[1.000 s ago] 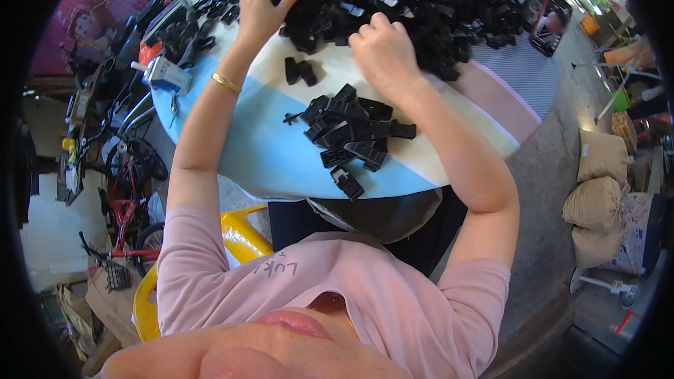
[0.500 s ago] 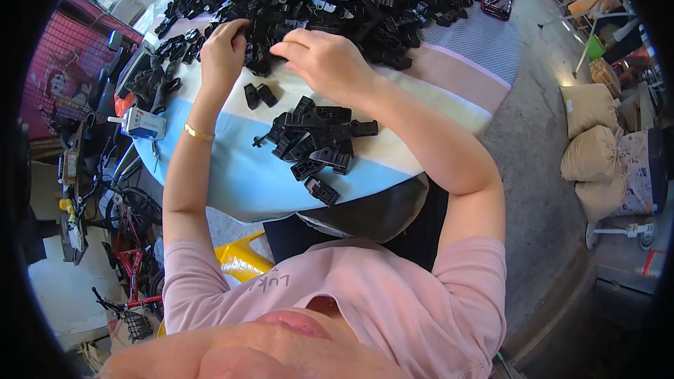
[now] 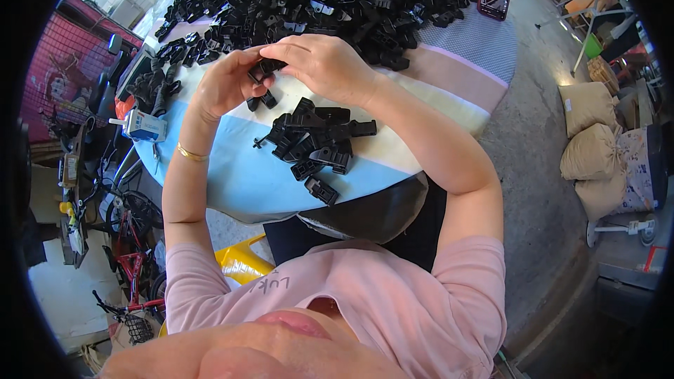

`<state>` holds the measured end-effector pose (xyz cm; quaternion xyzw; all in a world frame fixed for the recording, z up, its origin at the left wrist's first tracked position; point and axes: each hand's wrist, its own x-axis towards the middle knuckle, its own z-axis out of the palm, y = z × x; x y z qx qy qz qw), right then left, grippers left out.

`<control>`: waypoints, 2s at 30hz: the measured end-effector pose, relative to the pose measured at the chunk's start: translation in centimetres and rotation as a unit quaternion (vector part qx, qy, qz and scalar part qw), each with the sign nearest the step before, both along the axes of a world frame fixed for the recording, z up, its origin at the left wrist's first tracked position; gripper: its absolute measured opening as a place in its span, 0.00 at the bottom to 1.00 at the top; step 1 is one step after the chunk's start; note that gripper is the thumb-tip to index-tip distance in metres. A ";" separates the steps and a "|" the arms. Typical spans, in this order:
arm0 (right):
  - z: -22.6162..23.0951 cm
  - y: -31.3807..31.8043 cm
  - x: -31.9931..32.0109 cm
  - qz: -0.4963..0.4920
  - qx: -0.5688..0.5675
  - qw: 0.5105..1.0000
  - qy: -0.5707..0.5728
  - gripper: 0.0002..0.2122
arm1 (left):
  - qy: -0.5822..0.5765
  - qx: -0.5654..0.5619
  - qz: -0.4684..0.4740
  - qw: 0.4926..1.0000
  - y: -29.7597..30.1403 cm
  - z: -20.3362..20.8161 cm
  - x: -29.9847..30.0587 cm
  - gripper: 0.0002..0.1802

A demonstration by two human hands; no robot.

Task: Assembling small black plastic components at a production workbench.

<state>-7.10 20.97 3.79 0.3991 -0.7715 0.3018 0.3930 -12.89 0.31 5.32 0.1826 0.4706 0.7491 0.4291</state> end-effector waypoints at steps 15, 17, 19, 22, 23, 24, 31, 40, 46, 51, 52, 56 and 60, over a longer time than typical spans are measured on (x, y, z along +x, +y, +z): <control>-0.1 -0.9 1.0 -0.040 0.014 0.999 0.030 0.18 | 0.120 -0.083 0.023 0.989 1.1 1.0 2.1 0.20; -0.1 -0.9 1.1 -0.037 0.006 0.999 0.003 0.19 | 0.152 -0.100 0.036 0.983 1.1 1.1 2.4 0.21; -0.2 -0.8 1.0 -0.011 -0.024 0.999 -0.037 0.21 | 0.101 -0.066 0.008 0.993 1.0 1.2 2.2 0.23; -0.1 -0.7 1.2 -0.016 -0.029 0.998 -0.057 0.23 | 0.089 -0.078 0.008 0.993 1.1 1.3 2.1 0.24; -0.1 -0.7 1.2 -0.015 -0.028 0.998 -0.057 0.23 | 0.088 -0.078 0.009 0.993 1.0 1.5 2.2 0.24; -0.1 -0.8 1.2 0.001 -0.054 0.995 -0.089 0.24 | 0.160 -0.109 -0.016 0.981 0.8 1.7 2.4 0.24; -0.1 -0.6 0.9 0.049 -0.147 0.958 -0.239 0.26 | 0.300 -0.192 0.077 0.931 1.4 0.4 2.5 0.15; -0.1 -1.0 1.0 -0.031 -0.134 0.972 -0.193 0.25 | 0.376 -0.210 0.130 0.893 0.9 -0.3 1.6 0.16; 0.4 -0.8 1.2 -0.064 -0.058 0.989 -0.119 0.20 | 0.365 -0.241 0.092 0.895 0.7 0.4 1.6 0.17; 0.1 -0.3 0.6 -0.069 -0.026 0.996 -0.048 0.12 | 0.322 -0.181 0.123 0.921 1.6 -0.1 2.5 0.21; 0.1 -0.4 0.7 -0.068 -0.025 0.996 -0.048 0.12 | 0.284 -0.131 0.144 0.939 1.9 -0.3 2.7 0.23; -0.2 -0.7 0.8 -0.095 0.016 0.995 -0.023 0.18 | 0.212 -0.123 0.152 0.958 2.4 -0.9 3.2 0.23; 0.9 0.7 -0.1 -0.031 -0.133 0.974 -0.181 0.22 | 0.225 -0.057 0.191 0.954 2.1 -0.4 3.1 0.15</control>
